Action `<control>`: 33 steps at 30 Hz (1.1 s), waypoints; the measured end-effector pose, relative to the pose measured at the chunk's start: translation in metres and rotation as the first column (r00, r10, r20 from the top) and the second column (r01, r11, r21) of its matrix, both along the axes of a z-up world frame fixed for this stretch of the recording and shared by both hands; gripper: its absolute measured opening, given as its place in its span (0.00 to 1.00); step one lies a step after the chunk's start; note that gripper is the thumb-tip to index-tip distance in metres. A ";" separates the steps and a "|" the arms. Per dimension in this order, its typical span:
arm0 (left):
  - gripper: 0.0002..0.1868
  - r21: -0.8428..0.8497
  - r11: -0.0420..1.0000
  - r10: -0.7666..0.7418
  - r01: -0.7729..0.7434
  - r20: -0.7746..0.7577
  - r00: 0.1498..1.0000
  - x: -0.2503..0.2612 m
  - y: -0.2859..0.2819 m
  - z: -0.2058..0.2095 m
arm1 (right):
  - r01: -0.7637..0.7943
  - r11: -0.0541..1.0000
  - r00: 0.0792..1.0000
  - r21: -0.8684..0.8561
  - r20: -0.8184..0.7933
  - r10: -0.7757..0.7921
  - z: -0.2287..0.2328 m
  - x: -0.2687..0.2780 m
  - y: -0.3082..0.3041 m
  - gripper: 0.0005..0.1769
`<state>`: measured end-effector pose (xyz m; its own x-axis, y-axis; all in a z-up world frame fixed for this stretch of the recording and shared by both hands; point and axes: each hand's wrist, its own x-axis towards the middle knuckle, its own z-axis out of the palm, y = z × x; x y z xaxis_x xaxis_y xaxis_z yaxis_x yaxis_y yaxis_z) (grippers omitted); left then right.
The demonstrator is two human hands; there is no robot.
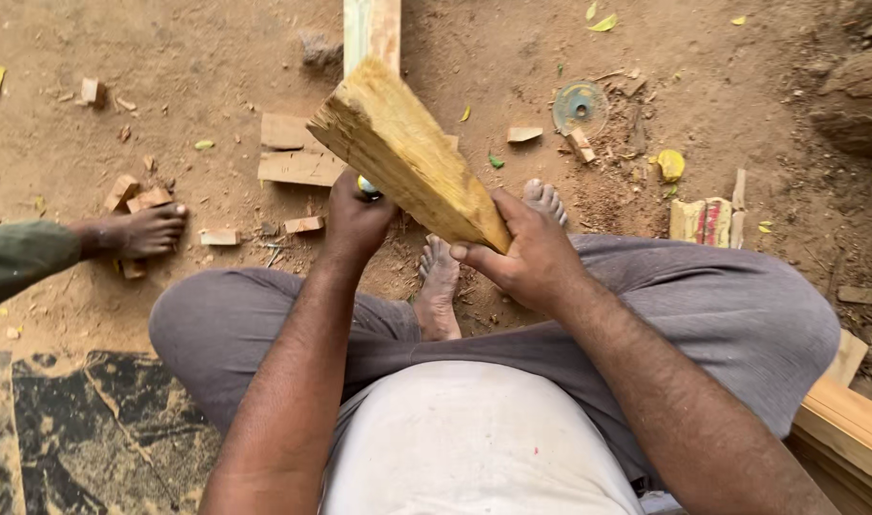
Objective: The person uses a chisel and a wooden block as a mallet to carve a notch into a piece of lumber while sitting on the ground.
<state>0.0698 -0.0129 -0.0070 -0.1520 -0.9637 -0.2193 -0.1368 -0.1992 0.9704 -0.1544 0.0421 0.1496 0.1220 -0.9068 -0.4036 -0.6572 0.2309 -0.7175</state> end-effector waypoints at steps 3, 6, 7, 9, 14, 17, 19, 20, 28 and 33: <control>0.14 -0.009 0.998 -0.067 0.069 0.125 0.990 -0.002 0.004 0.002 | -0.023 1.000 1.000 0.018 -0.006 0.023 -0.007 0.002 -0.001 0.38; 0.14 0.101 0.992 -0.108 0.083 0.280 0.954 -0.014 0.001 -0.003 | -0.091 0.978 0.942 0.187 -0.302 0.145 -0.020 0.006 -0.006 0.39; 0.14 -0.025 0.998 -0.051 0.058 0.222 0.974 -0.016 0.003 -0.002 | -0.056 0.976 0.954 0.211 -0.276 0.114 -0.023 0.004 -0.003 0.43; 0.15 -0.150 0.988 -0.002 0.024 0.147 0.989 -0.018 0.006 0.001 | -0.018 0.972 0.963 0.232 -0.259 0.080 -0.030 -0.001 0.002 0.47; 0.14 -0.195 0.981 0.044 0.004 0.242 0.969 -0.013 0.015 -0.004 | -0.106 0.993 0.984 0.055 -0.140 0.113 -0.027 0.000 0.005 0.47; 0.16 0.012 1.000 0.000 -0.003 0.280 0.960 -0.020 0.010 -0.008 | -0.069 0.916 0.936 0.396 -0.291 0.196 -0.011 0.009 -0.010 0.45; 0.16 -0.021 1.000 0.025 -0.020 0.275 0.961 -0.022 0.011 -0.004 | -0.136 0.948 0.885 0.289 -0.394 0.247 0.003 0.009 -0.007 0.44; 0.17 -0.040 0.998 0.055 -0.046 0.267 0.962 -0.023 0.007 -0.002 | -0.220 0.955 0.818 0.200 -0.495 0.292 0.007 0.007 -0.008 0.43; 0.18 -0.137 0.989 0.078 -0.058 0.149 0.986 -0.019 0.026 0.002 | -0.064 0.964 0.955 0.260 -0.266 0.135 -0.008 0.004 -0.006 0.41; 0.18 -0.229 0.973 0.068 -0.026 0.177 0.982 -0.020 0.033 0.002 | -0.250 0.968 0.919 -0.010 -0.316 0.234 -0.016 -0.008 0.009 0.40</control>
<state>0.0493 0.0206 -0.0054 -0.0826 -0.9964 -0.0164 -0.3119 0.0103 0.9501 -0.1626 0.0511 0.1339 0.2159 -0.8851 -0.4123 -0.8799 0.0067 -0.4751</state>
